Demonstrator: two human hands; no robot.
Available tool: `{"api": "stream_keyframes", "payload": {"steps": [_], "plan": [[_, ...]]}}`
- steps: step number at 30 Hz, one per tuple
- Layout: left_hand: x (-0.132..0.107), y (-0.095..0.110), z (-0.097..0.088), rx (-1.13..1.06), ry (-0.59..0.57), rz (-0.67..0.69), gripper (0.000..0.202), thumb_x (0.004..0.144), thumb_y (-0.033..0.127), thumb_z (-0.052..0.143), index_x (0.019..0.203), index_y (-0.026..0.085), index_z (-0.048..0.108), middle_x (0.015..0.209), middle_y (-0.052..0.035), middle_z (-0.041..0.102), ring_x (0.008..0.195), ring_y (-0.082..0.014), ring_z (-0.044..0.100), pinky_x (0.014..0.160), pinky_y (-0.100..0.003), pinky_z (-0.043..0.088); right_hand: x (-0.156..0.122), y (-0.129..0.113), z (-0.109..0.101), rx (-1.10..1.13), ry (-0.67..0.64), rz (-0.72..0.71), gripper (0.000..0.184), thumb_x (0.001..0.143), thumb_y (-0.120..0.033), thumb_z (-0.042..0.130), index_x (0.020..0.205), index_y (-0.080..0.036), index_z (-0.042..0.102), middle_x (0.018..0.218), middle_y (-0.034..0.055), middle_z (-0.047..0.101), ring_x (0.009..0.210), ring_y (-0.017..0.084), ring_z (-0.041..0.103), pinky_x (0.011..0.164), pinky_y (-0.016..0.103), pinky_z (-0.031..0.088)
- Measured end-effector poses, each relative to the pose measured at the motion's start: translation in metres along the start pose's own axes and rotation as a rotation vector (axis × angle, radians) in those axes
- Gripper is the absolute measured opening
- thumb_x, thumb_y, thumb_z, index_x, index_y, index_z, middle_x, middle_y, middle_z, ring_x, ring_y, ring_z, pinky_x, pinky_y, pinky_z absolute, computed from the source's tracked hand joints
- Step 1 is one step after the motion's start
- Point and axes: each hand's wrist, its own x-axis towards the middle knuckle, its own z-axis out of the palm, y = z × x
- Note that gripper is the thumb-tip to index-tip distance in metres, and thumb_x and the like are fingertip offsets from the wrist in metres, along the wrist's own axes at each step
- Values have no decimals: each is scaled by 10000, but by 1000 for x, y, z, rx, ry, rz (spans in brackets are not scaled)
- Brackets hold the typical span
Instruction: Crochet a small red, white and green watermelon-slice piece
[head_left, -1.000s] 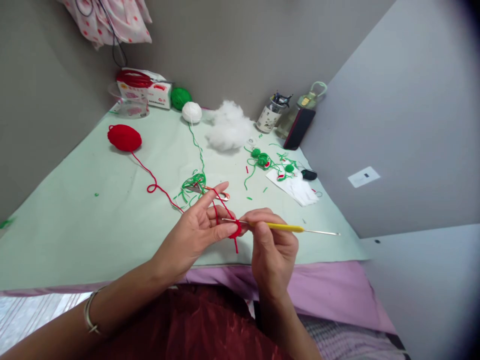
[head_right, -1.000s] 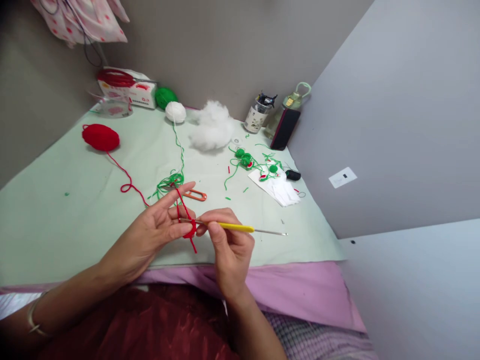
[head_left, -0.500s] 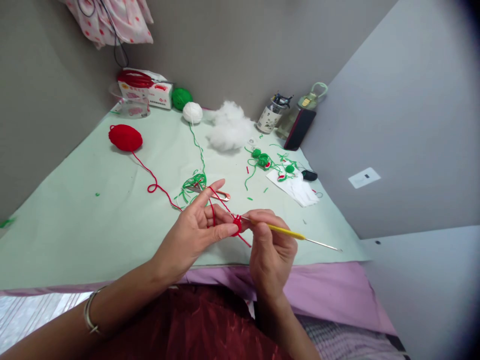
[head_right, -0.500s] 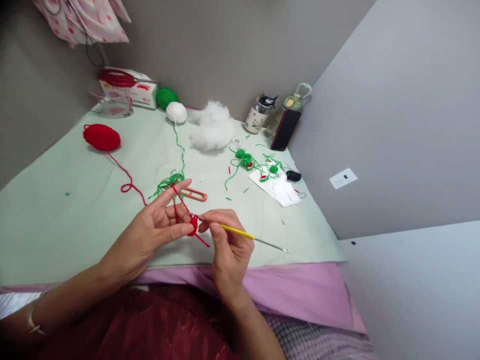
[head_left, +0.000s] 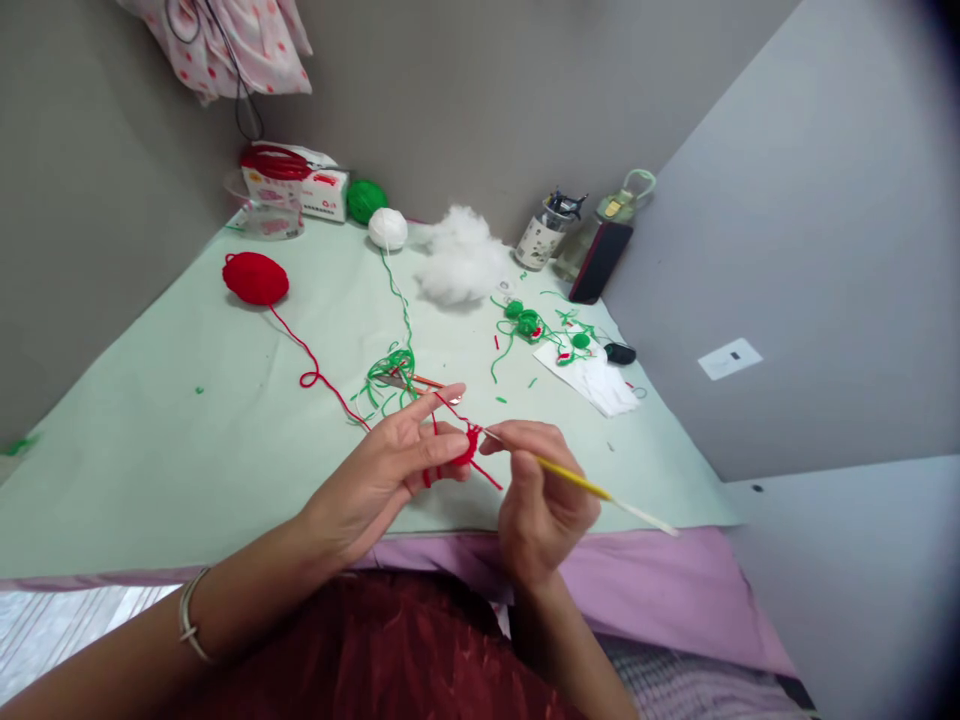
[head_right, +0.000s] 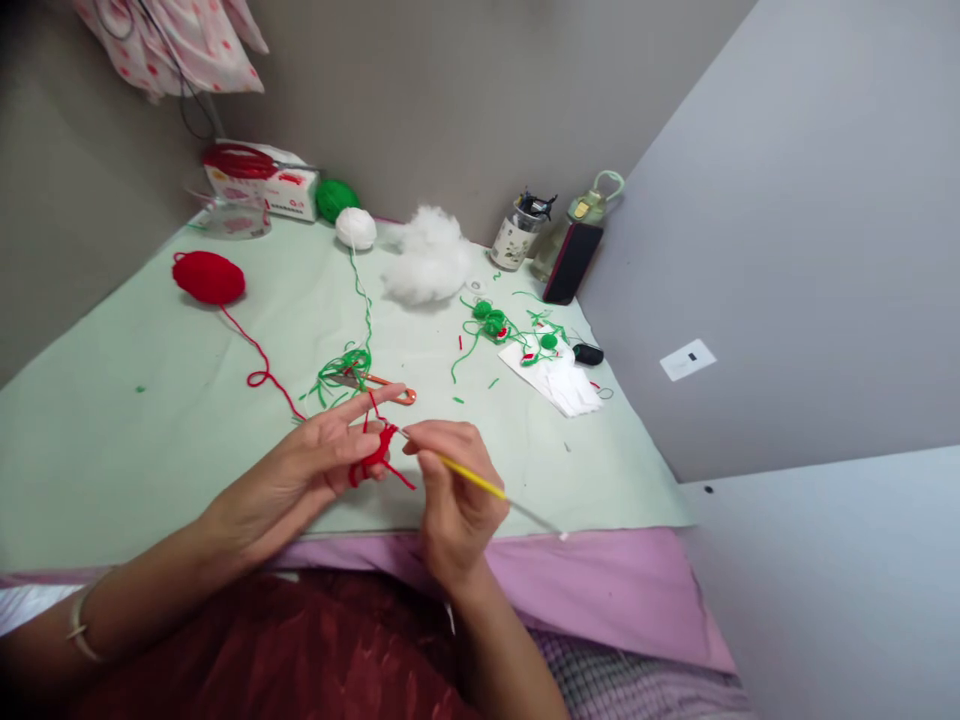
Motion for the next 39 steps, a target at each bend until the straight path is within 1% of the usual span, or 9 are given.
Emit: {"api": "stream_keyframes", "payload": {"steps": [4, 8, 12, 16, 23, 26, 29, 35, 39], "plan": [[1, 4, -5, -2, 6, -1, 645, 858, 230, 852, 1459, 178, 622, 779, 34, 674, 719, -80, 623, 714, -184, 460, 15, -5, -9, 313, 36, 313, 163, 1007, -232, 636, 950, -240, 789, 820, 9, 716, 661, 129, 664, 641, 295, 567], [-1, 1, -1, 110, 21, 95, 647, 853, 248, 854, 1459, 216, 628, 830, 33, 679, 771, -94, 615, 755, -204, 466, 21, -8, -10, 455, -40, 420, 157, 998, -300, 648, 940, -241, 782, 759, -1, 692, 597, 115, 624, 561, 257, 554], [-1, -7, 8, 243, 90, 280, 743, 821, 201, 861, 1505, 231, 574, 807, 51, 639, 828, -127, 610, 870, -262, 488, 9, -8, -3, 56, -156, 199, 189, 1019, -229, 615, 1056, -275, 795, 887, 36, 741, 794, 173, 712, 710, 336, 623], [1, -12, 9, 206, 48, 237, 790, 802, 209, 873, 1521, 222, 546, 862, 26, 659, 896, -157, 616, 908, -299, 492, -5, -6, 3, -255, -39, -160, 350, 974, -122, 655, 1208, -349, 781, 1116, 72, 769, 995, 227, 745, 801, 403, 646], [1, -6, 1, 185, -47, 155, 629, 861, 202, 803, 1464, 241, 631, 863, 31, 632, 886, -147, 587, 950, -306, 447, 10, -7, -3, 277, -69, 271, 152, 1011, -241, 632, 989, -250, 782, 921, 40, 794, 734, 160, 725, 654, 314, 627], [-1, -1, -1, 232, -36, 136, 536, 890, 233, 763, 1419, 240, 678, 842, 27, 615, 860, -154, 555, 898, -299, 427, 15, -10, -8, 342, -111, 332, 190, 1040, -264, 582, 961, -214, 746, 874, 37, 790, 613, 126, 688, 602, 287, 612], [-2, 1, -2, 249, -19, 141, 474, 909, 274, 754, 1379, 237, 708, 817, 28, 598, 841, -156, 535, 893, -294, 419, 13, -16, -13, 149, -163, 212, 221, 1063, -216, 510, 1028, -226, 728, 901, 42, 786, 679, 146, 718, 654, 317, 627], [0, -7, -1, 163, 23, 174, 600, 851, 244, 849, 1423, 253, 668, 859, 22, 680, 859, -151, 614, 901, -279, 458, -3, -16, -14, -441, -305, -344, 393, 978, -95, 627, 1311, -288, 707, 1159, 94, 766, 1038, 222, 747, 819, 362, 655], [3, -6, -2, -39, -15, -27, 543, 800, 274, 889, 1314, 185, 736, 899, -31, 738, 832, -157, 643, 868, -289, 489, -3, -11, -13, -301, -179, -191, 318, 1001, -122, 601, 1223, -296, 749, 1080, 72, 752, 970, 211, 741, 794, 369, 646]]}}
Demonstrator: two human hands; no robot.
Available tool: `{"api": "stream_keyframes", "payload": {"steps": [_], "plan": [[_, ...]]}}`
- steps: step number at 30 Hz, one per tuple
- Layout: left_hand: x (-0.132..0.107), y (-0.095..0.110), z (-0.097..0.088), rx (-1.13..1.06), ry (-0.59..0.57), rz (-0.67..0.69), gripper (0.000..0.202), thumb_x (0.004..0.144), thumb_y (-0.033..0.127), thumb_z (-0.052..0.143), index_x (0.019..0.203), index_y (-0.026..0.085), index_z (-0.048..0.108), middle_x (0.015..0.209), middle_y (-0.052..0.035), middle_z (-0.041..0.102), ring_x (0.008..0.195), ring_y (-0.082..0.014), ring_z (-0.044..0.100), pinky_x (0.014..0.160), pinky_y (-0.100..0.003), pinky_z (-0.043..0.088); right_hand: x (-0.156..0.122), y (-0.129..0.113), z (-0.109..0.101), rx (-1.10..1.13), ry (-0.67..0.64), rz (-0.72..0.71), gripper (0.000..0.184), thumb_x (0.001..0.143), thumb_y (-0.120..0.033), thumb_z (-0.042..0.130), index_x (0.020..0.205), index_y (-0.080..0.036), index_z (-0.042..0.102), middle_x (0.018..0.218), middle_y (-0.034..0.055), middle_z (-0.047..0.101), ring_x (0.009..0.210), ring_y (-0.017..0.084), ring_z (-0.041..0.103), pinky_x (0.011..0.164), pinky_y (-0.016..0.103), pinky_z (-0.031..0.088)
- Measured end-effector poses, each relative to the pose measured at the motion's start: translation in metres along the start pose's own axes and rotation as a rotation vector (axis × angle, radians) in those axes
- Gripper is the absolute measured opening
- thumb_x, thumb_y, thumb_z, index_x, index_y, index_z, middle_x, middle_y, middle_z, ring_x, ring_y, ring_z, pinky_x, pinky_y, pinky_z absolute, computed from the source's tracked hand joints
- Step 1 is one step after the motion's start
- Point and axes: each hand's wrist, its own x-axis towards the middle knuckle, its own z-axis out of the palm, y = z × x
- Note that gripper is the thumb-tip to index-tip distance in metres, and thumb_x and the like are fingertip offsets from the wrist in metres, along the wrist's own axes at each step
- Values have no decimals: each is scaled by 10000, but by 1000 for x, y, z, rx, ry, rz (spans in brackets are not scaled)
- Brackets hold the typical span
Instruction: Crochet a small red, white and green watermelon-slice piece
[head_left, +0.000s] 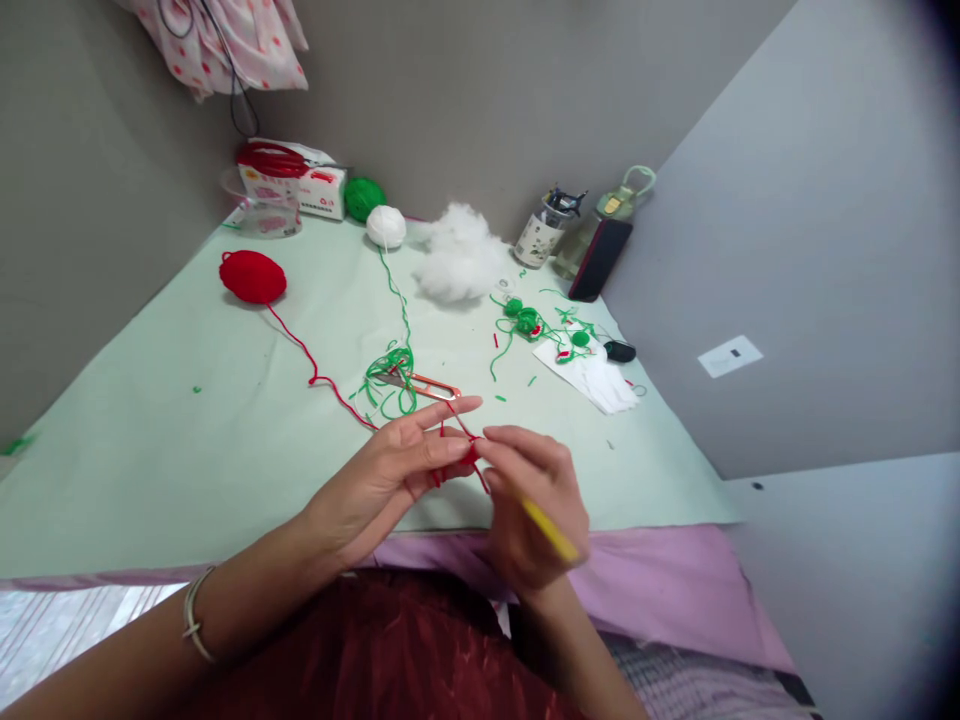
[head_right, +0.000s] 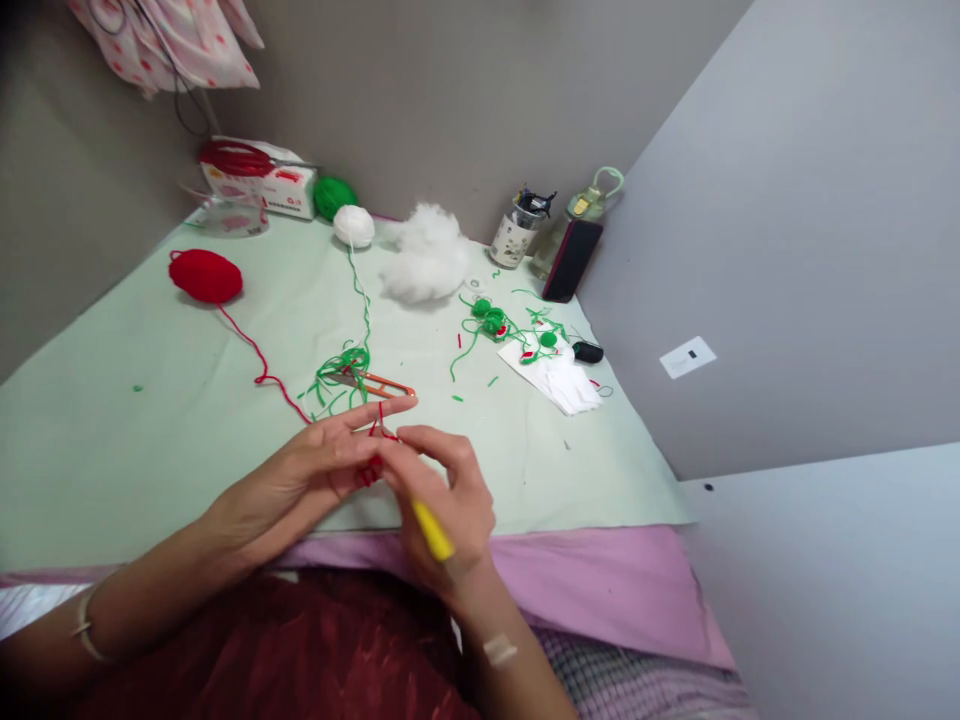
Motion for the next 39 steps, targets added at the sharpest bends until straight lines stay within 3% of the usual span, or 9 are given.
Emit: {"api": "stream_keyframes", "payload": {"steps": [5, 9, 17, 22, 26, 29, 33, 36, 39], "plan": [[0, 1, 0, 82, 11, 51, 572, 812, 269, 876, 1358, 216, 714, 876, -13, 728, 850, -160, 639, 870, -292, 478, 14, 1, 0, 489, 81, 355, 211, 1049, -228, 545, 1006, -250, 750, 878, 27, 732, 696, 158, 684, 647, 345, 598], [-1, -4, 4, 157, -4, 151, 449, 821, 214, 865, 1259, 245, 773, 910, 3, 710, 885, -143, 625, 910, -283, 480, 19, -3, 5, 419, 39, 290, 186, 1026, -205, 600, 1019, -263, 776, 958, 40, 789, 931, 196, 737, 784, 364, 631], [1, -5, 9, 26, 40, 156, 451, 788, 248, 913, 1222, 218, 795, 780, 21, 700, 773, -122, 629, 800, -242, 498, -4, -2, 10, -42, 56, -8, 358, 956, -113, 686, 1225, -334, 767, 1123, 70, 760, 939, 206, 742, 764, 370, 649], [4, -1, 4, -26, 76, 51, 365, 816, 223, 875, 1174, 182, 821, 856, -12, 706, 746, -102, 605, 752, -218, 496, 10, 2, 3, 278, 130, 263, 204, 1011, -174, 602, 1053, -259, 782, 877, 38, 738, 724, 169, 690, 645, 337, 605], [2, -2, 7, 107, 108, 197, 383, 813, 217, 873, 1192, 214, 814, 815, 18, 677, 761, -112, 598, 776, -227, 494, 16, 0, 5, 502, 116, 397, 203, 1029, -207, 581, 991, -244, 776, 827, 16, 709, 618, 127, 649, 583, 296, 573], [0, -6, 10, 130, 90, 249, 471, 796, 198, 891, 1253, 249, 787, 793, 30, 702, 814, -128, 633, 858, -251, 505, 5, 2, 12, 254, 89, 233, 257, 991, -145, 636, 1114, -310, 790, 953, 38, 740, 807, 174, 718, 673, 326, 623], [1, -6, 6, -27, 17, 37, 385, 816, 249, 881, 1195, 209, 819, 882, -23, 756, 871, -137, 659, 872, -249, 522, -4, 8, 16, -34, 133, -61, 387, 957, -106, 676, 1251, -343, 760, 1096, 68, 762, 955, 215, 737, 760, 363, 641], [5, -2, 1, -62, 23, -7, 297, 817, 231, 869, 1110, 182, 848, 942, -40, 749, 840, -120, 646, 854, -236, 533, 4, 10, 10, 185, 155, 148, 250, 999, -133, 624, 1119, -282, 785, 936, 43, 754, 810, 172, 709, 707, 331, 606], [6, 0, 0, 26, 63, 104, 297, 838, 223, 853, 1134, 216, 839, 911, 0, 715, 821, -97, 627, 852, -214, 519, 15, 7, 5, 461, 155, 387, 206, 1039, -209, 577, 988, -237, 775, 818, 15, 709, 627, 125, 633, 591, 288, 549]]}}
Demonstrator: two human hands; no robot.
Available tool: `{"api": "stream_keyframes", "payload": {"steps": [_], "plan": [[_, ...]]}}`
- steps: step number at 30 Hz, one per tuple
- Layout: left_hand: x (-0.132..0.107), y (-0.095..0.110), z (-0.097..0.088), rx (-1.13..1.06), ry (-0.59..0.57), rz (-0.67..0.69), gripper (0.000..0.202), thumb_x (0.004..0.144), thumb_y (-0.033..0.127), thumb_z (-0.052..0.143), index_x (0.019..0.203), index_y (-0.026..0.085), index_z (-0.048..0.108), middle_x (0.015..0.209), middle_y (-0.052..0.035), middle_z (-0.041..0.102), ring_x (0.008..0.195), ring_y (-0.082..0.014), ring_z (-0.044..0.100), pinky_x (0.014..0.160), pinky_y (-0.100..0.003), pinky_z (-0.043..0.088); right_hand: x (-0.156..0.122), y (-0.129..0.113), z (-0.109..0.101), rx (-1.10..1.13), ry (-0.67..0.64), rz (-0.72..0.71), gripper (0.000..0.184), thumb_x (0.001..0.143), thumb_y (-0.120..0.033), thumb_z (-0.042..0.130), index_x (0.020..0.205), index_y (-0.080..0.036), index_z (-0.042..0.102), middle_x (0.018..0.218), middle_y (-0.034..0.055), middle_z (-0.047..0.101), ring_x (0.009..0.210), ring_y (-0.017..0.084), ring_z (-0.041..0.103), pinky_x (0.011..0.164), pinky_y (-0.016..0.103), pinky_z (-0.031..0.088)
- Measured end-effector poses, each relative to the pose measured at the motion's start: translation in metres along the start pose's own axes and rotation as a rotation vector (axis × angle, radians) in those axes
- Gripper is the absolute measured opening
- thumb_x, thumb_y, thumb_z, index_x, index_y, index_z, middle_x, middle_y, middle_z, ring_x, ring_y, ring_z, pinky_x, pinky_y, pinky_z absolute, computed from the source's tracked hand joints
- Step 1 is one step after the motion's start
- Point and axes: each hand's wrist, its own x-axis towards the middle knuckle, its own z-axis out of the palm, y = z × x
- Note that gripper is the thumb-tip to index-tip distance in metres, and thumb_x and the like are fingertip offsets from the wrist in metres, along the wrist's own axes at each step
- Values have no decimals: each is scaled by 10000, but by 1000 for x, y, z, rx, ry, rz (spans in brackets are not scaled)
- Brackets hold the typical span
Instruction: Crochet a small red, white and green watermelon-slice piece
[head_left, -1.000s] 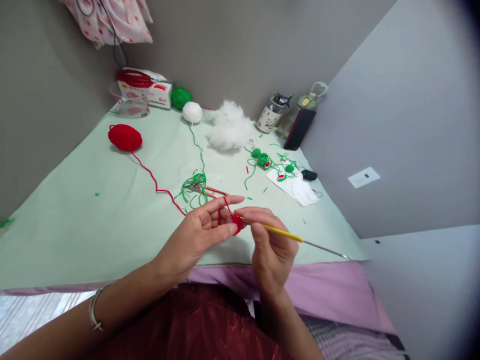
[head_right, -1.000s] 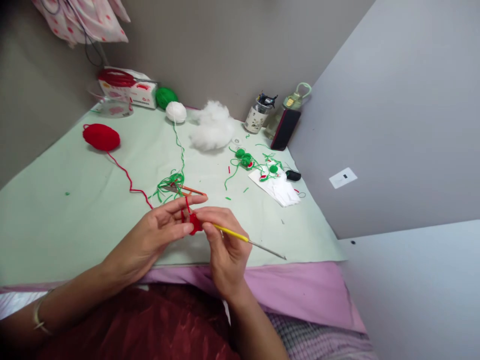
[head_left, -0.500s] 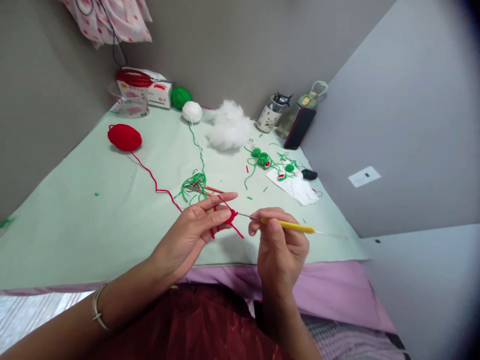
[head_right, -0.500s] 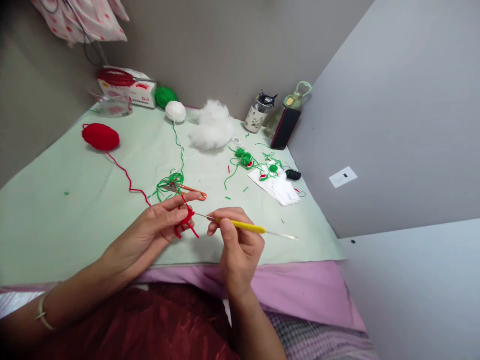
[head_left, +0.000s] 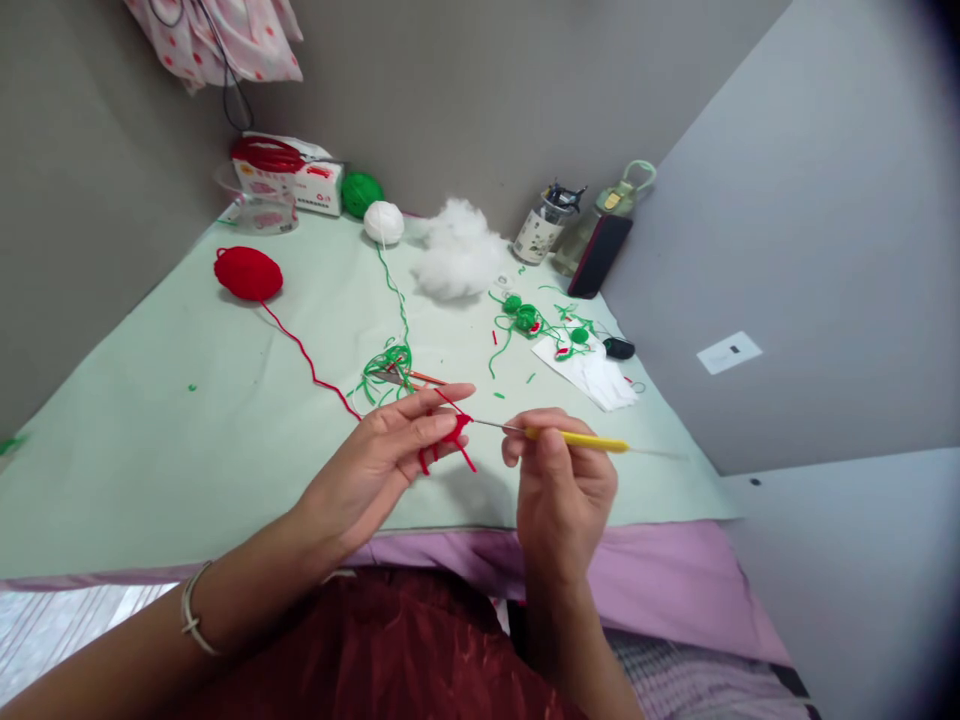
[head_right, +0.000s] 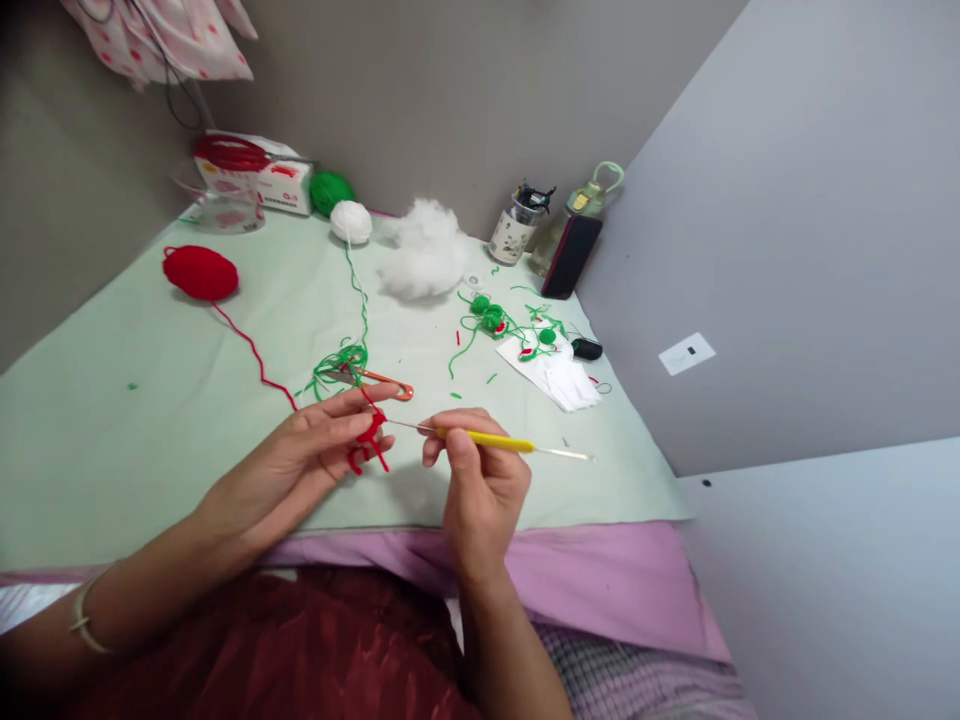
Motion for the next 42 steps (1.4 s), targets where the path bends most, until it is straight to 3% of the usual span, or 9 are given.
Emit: {"api": "stream_keyframes", "payload": {"steps": [3, 6, 13, 26, 35, 42], "plan": [[-2, -3, 2, 118, -17, 137, 401, 860, 198, 837, 1251, 272, 789, 837, 40, 689, 839, -94, 624, 893, -217, 501, 0, -3, 4, -24, -88, -24, 178, 1016, -190, 617, 1006, -246, 785, 875, 24, 743, 760, 152, 691, 676, 305, 575], [-4, -7, 4, 139, -57, 143, 531, 832, 169, 861, 1336, 278, 736, 848, 43, 703, 873, -106, 639, 931, -249, 500, -3, -2, 8, -120, -86, -123, 226, 991, -127, 645, 1058, -277, 800, 974, 27, 786, 933, 168, 712, 812, 324, 582], [-5, -5, 4, 71, -67, 71, 601, 799, 145, 876, 1365, 267, 713, 961, 22, 702, 979, -126, 642, 1010, -285, 478, 0, 5, 2, 176, -56, 175, 149, 1009, -250, 668, 1005, -293, 811, 889, -3, 758, 751, 115, 663, 705, 259, 549], [-6, 0, -1, 178, 2, 109, 453, 852, 256, 848, 1294, 254, 748, 970, -1, 699, 962, -141, 612, 941, -275, 452, 3, 2, 5, 299, -33, 246, 125, 977, -288, 709, 943, -247, 822, 889, 9, 767, 689, 104, 698, 671, 243, 593], [-7, 3, 0, 208, -12, 119, 342, 852, 251, 832, 1192, 246, 790, 814, 32, 649, 822, -115, 584, 840, -247, 454, 3, -2, 1, 284, -92, 173, 171, 1021, -271, 633, 970, -239, 793, 889, 21, 762, 693, 133, 699, 649, 288, 594], [-7, 5, 0, 366, -3, 222, 332, 877, 240, 808, 1207, 266, 781, 807, 39, 650, 837, -126, 611, 862, -270, 492, -1, -9, 1, 33, -97, -97, 222, 1037, -171, 575, 1054, -260, 777, 892, 13, 768, 745, 147, 678, 673, 314, 568]]}}
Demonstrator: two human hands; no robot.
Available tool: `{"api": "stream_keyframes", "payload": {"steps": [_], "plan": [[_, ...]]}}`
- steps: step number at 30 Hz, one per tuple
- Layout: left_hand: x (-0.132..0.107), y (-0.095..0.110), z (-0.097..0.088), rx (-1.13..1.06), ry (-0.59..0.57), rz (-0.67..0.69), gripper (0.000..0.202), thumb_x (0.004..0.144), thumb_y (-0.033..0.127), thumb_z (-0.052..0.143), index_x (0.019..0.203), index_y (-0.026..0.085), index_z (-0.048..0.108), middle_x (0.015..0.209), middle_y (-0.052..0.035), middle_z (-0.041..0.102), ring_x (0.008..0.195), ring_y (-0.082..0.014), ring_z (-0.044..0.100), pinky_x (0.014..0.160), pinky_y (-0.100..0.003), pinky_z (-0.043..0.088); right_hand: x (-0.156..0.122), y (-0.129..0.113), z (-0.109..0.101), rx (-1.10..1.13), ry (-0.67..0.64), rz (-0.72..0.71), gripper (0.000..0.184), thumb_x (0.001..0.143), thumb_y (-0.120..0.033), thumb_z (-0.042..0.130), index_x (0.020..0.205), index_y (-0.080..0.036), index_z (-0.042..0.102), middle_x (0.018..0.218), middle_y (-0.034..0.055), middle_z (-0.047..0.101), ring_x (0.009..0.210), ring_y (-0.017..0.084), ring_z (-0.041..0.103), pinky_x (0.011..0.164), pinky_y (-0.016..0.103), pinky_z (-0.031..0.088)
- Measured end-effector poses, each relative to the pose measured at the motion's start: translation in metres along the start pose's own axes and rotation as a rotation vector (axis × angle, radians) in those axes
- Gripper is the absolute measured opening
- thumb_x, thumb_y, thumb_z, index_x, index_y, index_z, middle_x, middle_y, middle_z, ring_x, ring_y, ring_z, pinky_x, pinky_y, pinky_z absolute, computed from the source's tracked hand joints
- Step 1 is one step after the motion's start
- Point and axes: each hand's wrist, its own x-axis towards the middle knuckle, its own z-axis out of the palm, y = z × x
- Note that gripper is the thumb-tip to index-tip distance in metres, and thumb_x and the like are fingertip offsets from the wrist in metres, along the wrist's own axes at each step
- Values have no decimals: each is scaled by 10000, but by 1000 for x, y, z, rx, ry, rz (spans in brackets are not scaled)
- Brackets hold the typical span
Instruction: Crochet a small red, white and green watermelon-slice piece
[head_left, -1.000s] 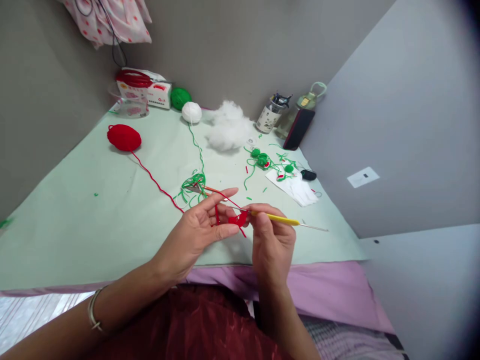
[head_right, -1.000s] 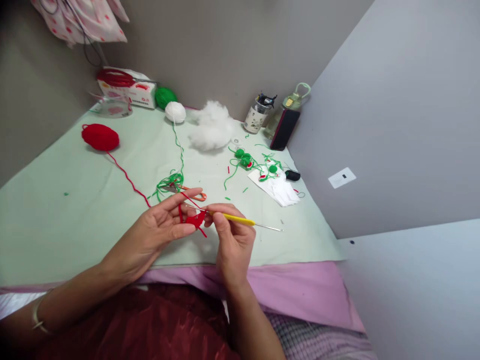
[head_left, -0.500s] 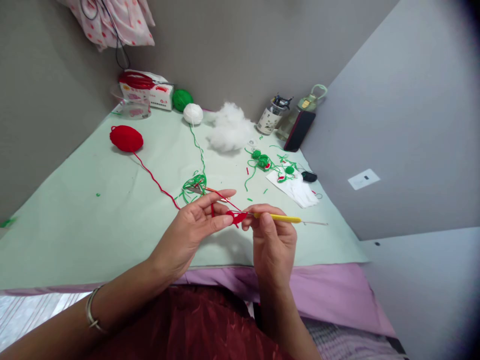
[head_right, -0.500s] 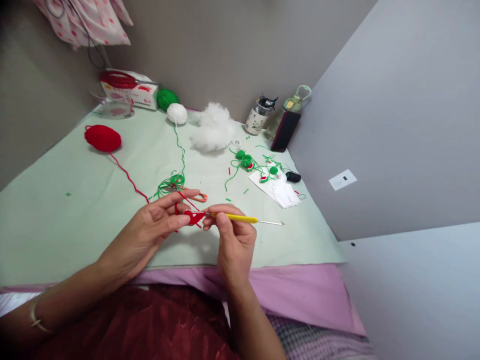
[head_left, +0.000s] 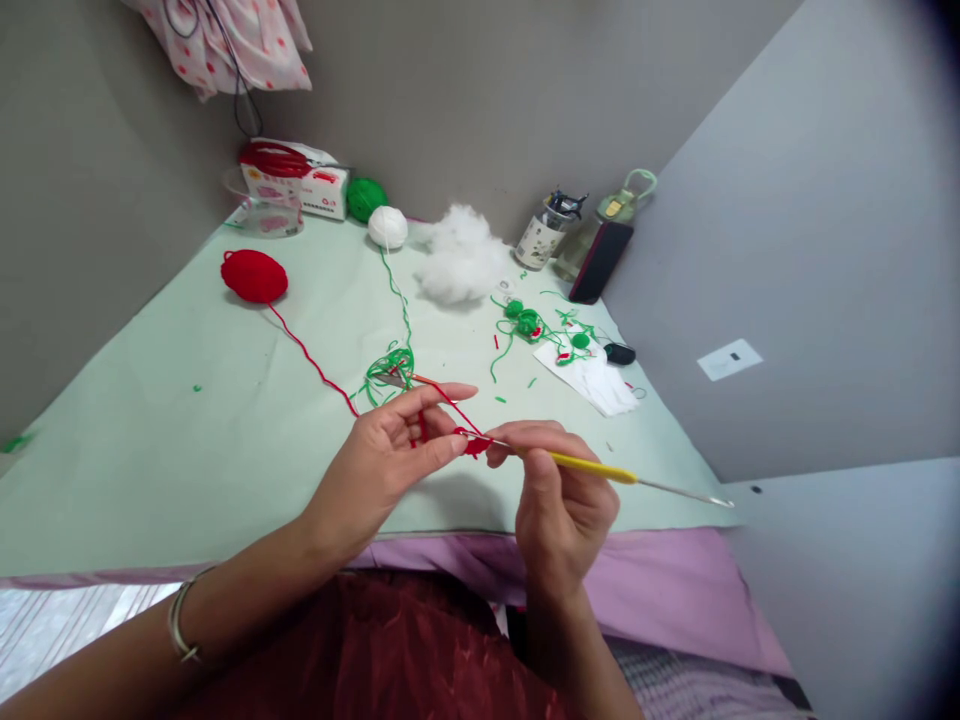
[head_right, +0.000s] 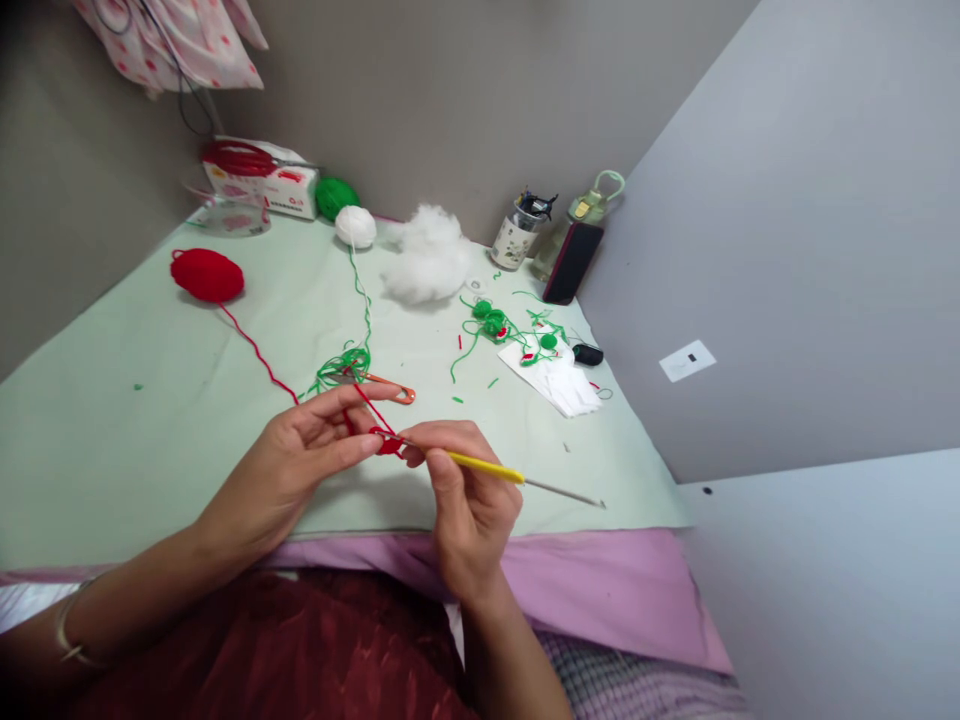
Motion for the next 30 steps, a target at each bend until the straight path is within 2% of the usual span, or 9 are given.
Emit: {"api": "stream_keyframes", "payload": {"steps": [7, 10, 14, 18, 25, 30], "plan": [[-4, 3, 3, 137, 16, 67, 327, 879, 189, 768, 1201, 247, 764, 764, 45, 660, 834, -144, 634, 891, -306, 493, -4, -4, -2, -201, -72, -125, 270, 1010, -98, 562, 1105, -256, 759, 955, 32, 786, 870, 193, 724, 750, 375, 602], [-5, 4, 5, 121, -8, 66, 309, 884, 205, 767, 1191, 241, 765, 775, 39, 663, 840, -151, 634, 891, -314, 488, -4, -4, -2, -163, -39, -84, 265, 1020, -115, 558, 1088, -265, 766, 947, 33, 782, 825, 186, 710, 716, 369, 592], [-4, 6, 4, 138, 9, 41, 307, 882, 243, 777, 1189, 234, 770, 754, 37, 632, 793, -148, 589, 809, -299, 475, -4, -2, -2, -55, 41, -35, 232, 1041, -184, 557, 1068, -282, 766, 924, 30, 776, 741, 177, 692, 652, 367, 583], [-4, 6, 4, 126, 4, 44, 327, 871, 225, 771, 1198, 228, 771, 761, 33, 619, 785, -149, 584, 807, -302, 480, -4, -3, -3, -25, 11, -2, 221, 1050, -223, 552, 1048, -277, 767, 902, 35, 772, 758, 188, 707, 658, 378, 596], [-4, 3, 3, 141, 8, 66, 321, 876, 210, 759, 1196, 236, 771, 792, 26, 619, 820, -160, 595, 847, -316, 475, -5, -7, -5, -140, -67, -79, 255, 1035, -151, 548, 1093, -274, 764, 908, 35, 785, 877, 213, 741, 722, 389, 609], [-5, 2, 2, 229, 34, 78, 315, 868, 207, 755, 1176, 264, 787, 805, 21, 625, 838, -175, 601, 850, -336, 448, -5, -8, -8, -200, -118, -105, 279, 1019, -122, 558, 1131, -285, 755, 944, 32, 798, 855, 210, 746, 731, 399, 622]]}}
